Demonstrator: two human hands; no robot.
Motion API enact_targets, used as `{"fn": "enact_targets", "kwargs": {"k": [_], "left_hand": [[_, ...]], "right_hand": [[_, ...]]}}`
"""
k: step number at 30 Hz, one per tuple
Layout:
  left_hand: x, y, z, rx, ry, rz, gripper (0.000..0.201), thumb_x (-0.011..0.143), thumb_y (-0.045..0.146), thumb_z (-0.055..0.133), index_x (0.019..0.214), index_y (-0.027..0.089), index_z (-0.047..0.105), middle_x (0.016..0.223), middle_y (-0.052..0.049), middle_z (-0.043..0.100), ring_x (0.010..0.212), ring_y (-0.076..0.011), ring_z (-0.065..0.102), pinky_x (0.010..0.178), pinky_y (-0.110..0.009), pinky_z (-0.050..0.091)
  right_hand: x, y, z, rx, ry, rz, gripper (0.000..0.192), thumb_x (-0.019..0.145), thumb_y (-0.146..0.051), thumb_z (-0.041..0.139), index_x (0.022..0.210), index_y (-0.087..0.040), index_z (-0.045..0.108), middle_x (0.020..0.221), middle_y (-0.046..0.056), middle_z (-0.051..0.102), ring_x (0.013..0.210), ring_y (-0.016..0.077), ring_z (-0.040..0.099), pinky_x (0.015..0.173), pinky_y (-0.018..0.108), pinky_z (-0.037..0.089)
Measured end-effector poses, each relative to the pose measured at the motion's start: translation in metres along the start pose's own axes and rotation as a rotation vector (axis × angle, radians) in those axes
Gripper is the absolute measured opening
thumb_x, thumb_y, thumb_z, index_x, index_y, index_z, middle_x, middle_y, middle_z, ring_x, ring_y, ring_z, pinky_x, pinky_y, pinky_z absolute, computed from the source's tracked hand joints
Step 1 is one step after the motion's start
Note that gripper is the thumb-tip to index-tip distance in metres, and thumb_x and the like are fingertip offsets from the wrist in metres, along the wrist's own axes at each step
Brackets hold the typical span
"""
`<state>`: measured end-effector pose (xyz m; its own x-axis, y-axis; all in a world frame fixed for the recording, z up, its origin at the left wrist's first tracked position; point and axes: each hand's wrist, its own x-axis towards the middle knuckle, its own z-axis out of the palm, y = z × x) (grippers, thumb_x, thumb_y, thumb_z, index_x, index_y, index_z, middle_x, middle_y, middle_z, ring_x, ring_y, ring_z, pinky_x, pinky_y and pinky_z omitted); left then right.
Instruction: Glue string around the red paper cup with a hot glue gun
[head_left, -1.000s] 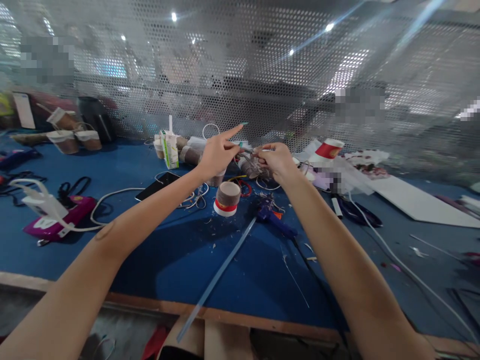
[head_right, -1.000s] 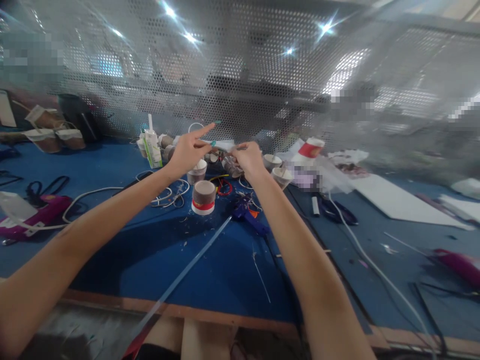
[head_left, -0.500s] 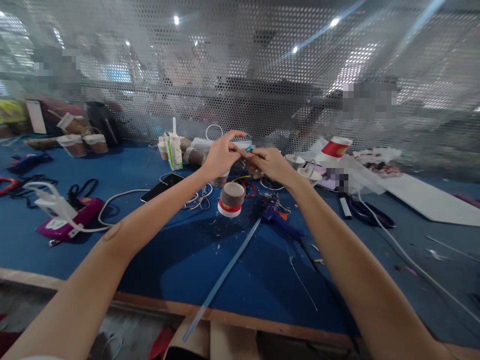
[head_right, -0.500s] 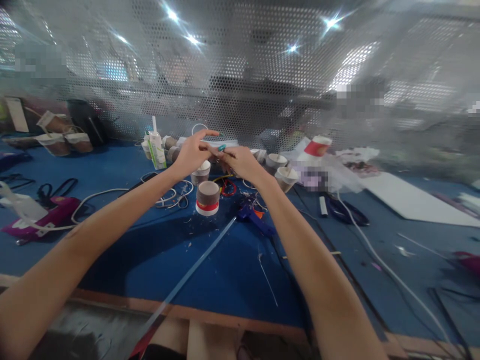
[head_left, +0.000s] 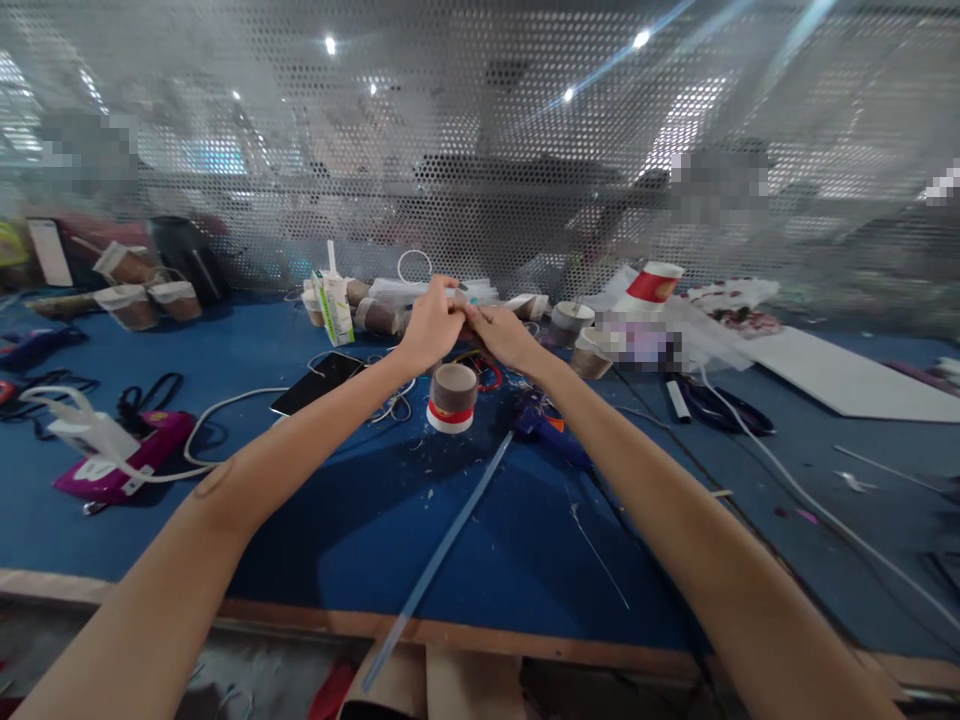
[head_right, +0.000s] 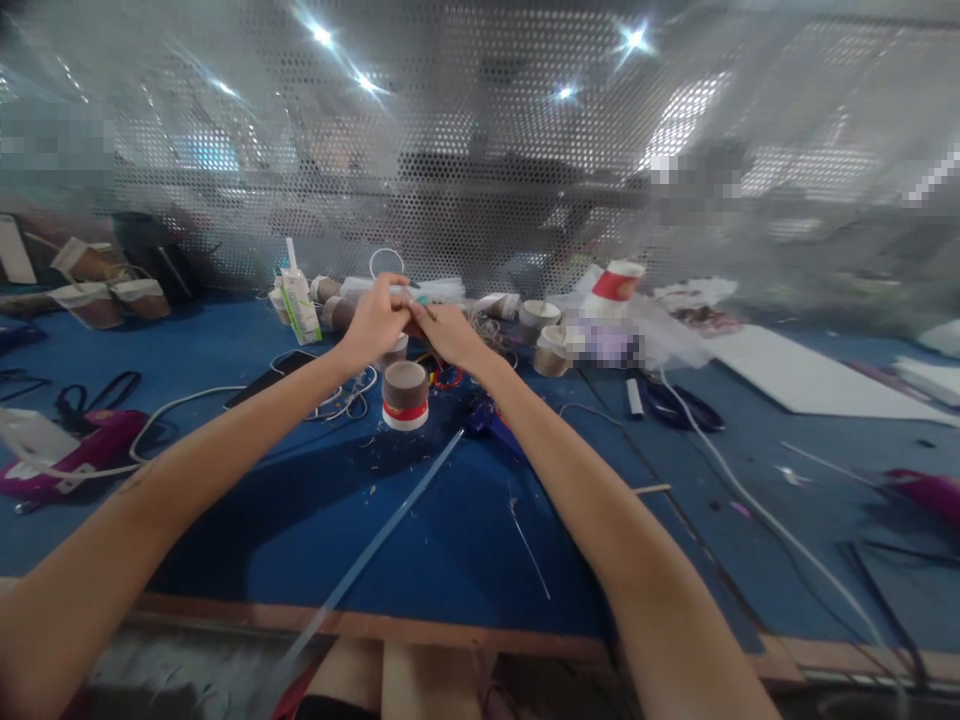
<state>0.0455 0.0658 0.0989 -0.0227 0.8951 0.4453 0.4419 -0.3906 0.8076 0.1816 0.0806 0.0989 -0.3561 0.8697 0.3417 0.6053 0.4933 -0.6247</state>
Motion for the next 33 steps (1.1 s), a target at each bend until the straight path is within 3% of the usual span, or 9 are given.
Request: {"fn": "enact_targets", "kwargs": {"k": [3,8,11,16,20,23,26,30,33], "left_hand": [[0.001,0.000,-0.001,-0.043,-0.005,-0.012,0.041,0.079,-0.001,0.052,0.117,0.015,0.049,0.074,-0.001,0.069,0.080,-0.0167,0.070,0.082,-0.029,0.054],[0.000,-0.003,-0.001,-0.102,-0.042,0.118,0.049,0.080,-0.003,0.047,0.124,0.019,0.043,0.079,0.002,0.070,0.070,-0.0127,0.069,0.079,-0.028,0.055],[0.002,-0.008,-0.001,-0.129,-0.039,0.157,0.049,0.079,-0.004,0.047,0.121,0.020,0.043,0.074,0.004,0.067,0.063,-0.0109,0.067,0.075,-0.027,0.054],[0.008,-0.012,0.001,-0.113,0.002,0.210,0.043,0.075,-0.006,0.052,0.107,0.020,0.046,0.061,0.009,0.059,0.066,-0.0125,0.064,0.078,-0.029,0.049],[0.012,-0.006,0.001,-0.183,-0.072,0.110,0.030,0.081,-0.002,0.055,0.101,0.019,0.046,0.059,0.008,0.057,0.064,-0.0125,0.060,0.074,-0.029,0.047],[0.016,0.001,-0.005,-0.291,-0.090,0.012,0.023,0.086,0.001,0.054,0.098,0.020,0.047,0.060,0.008,0.054,0.059,-0.0104,0.058,0.067,-0.026,0.045],[0.022,0.006,-0.017,-0.386,-0.027,-0.031,0.021,0.087,0.002,0.055,0.096,0.019,0.049,0.063,0.007,0.054,0.061,-0.0091,0.059,0.064,-0.023,0.045],[0.029,0.008,-0.040,-0.465,0.232,0.012,0.017,0.089,0.004,0.056,0.093,0.020,0.051,0.066,0.005,0.056,0.064,-0.0092,0.061,0.061,-0.020,0.045],[0.033,0.008,-0.055,-0.532,0.417,0.069,0.015,0.090,0.011,0.060,0.093,0.024,0.051,0.068,0.005,0.059,0.065,-0.0094,0.061,0.058,-0.018,0.044]], "right_hand": [[-0.002,-0.001,-0.003,-0.078,0.078,-0.099,0.050,0.098,-0.051,0.043,0.057,-0.022,0.041,0.055,-0.001,0.045,0.061,0.0149,0.045,0.061,0.028,0.032],[-0.006,0.001,-0.015,-0.191,0.111,-0.188,0.037,0.094,-0.034,0.048,0.058,-0.024,0.043,0.054,0.001,0.046,0.064,0.0195,0.047,0.066,0.030,0.031],[-0.005,0.001,-0.022,-0.217,0.092,-0.225,0.037,0.093,-0.039,0.049,0.060,-0.024,0.046,0.052,0.000,0.048,0.060,0.0188,0.049,0.065,0.030,0.032],[-0.001,0.008,-0.038,-0.155,-0.031,-0.318,0.056,0.092,-0.064,0.044,0.056,-0.021,0.048,0.046,-0.002,0.050,0.049,0.0131,0.046,0.059,0.028,0.035],[0.000,0.019,-0.058,-0.180,-0.109,-0.312,0.056,0.088,-0.065,0.049,0.055,-0.020,0.051,0.048,-0.002,0.053,0.050,0.0122,0.047,0.057,0.027,0.034],[-0.001,0.028,-0.073,-0.300,-0.039,-0.233,0.050,0.090,-0.056,0.052,0.054,-0.021,0.050,0.047,-0.002,0.052,0.051,0.0130,0.048,0.058,0.027,0.034],[-0.003,0.037,-0.082,-0.430,0.126,0.040,0.048,0.093,-0.047,0.052,0.053,-0.020,0.050,0.051,0.001,0.057,0.057,0.0154,0.056,0.062,0.027,0.039],[-0.007,0.049,-0.087,-0.529,0.319,0.368,0.043,0.099,-0.036,0.048,0.063,-0.015,0.061,0.073,0.015,0.069,0.081,0.0247,0.067,0.075,0.034,0.047],[-0.009,0.056,-0.088,-0.550,0.415,0.493,0.030,0.099,-0.031,0.053,0.093,-0.006,0.069,0.104,0.022,0.069,0.102,0.0279,0.066,0.088,0.041,0.051]]}}
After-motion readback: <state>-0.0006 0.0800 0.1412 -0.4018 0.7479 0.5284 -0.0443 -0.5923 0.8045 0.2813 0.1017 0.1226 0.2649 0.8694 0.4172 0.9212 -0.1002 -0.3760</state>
